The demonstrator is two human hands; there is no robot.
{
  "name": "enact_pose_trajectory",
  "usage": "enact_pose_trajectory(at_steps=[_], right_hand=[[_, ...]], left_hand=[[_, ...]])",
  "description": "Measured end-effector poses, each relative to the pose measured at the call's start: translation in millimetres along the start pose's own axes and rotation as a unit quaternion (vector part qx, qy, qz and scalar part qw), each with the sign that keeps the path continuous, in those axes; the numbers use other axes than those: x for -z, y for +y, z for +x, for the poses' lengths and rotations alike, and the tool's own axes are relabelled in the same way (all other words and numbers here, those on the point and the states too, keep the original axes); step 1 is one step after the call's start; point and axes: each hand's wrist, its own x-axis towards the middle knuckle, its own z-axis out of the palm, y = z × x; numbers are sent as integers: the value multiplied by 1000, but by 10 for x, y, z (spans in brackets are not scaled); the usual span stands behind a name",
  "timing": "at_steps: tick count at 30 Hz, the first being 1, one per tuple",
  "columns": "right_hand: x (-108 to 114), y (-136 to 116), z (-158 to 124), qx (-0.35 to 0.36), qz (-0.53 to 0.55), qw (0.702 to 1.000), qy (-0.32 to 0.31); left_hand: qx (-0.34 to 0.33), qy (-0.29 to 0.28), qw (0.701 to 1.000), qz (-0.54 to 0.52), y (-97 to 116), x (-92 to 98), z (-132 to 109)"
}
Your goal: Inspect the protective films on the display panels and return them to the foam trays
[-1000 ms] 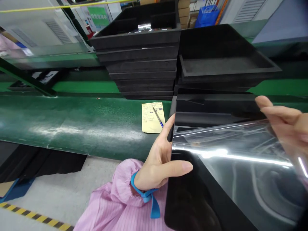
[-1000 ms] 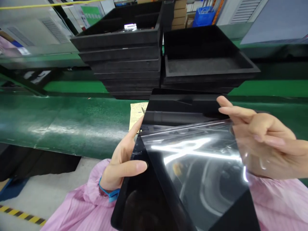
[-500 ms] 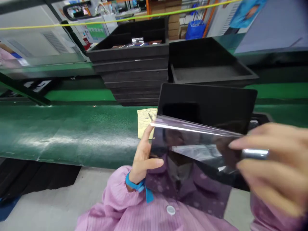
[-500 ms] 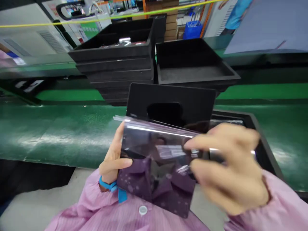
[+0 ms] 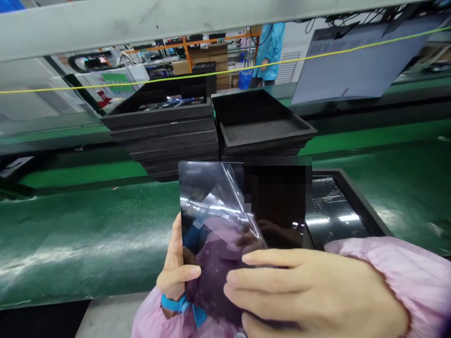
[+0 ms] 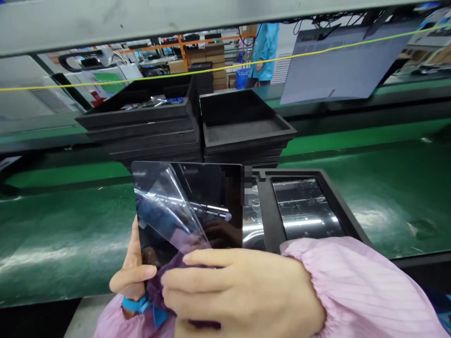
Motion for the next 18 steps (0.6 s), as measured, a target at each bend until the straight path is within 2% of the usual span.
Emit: enact_pose_trajectory(at_steps=[1, 3, 5, 7, 8, 10, 12, 15, 18], right_hand=[[81, 76, 20, 28, 0, 999, -40], [236, 236, 54, 40, 16, 995, -88], [347, 388, 74, 26, 36, 995, -91], [395, 521, 84, 7, 31, 997, -68], [397, 579, 89, -4, 6, 1000, -31], [375, 680, 106, -40, -74, 993, 88], [344, 758, 140, -108, -135, 962, 210], [317, 844, 224, -207, -90, 921, 316], [310, 905, 320, -248, -15, 890, 382]], left_hand=[[-3, -5, 1000, -29, 10, -31, 20], [-25, 6, 997, -74, 39, -113, 81], [-62, 39, 994, -87, 77, -204, 159], [-95, 61, 991, -79, 120, -283, 242], [-107, 63, 990, -73, 145, -314, 282], [-125, 46, 989, -63, 205, -366, 350], [-143, 30, 988, -58, 283, -417, 400], [-160, 31, 985, -49, 434, -509, 453], [-150, 26, 987, -58, 583, -599, 511]])
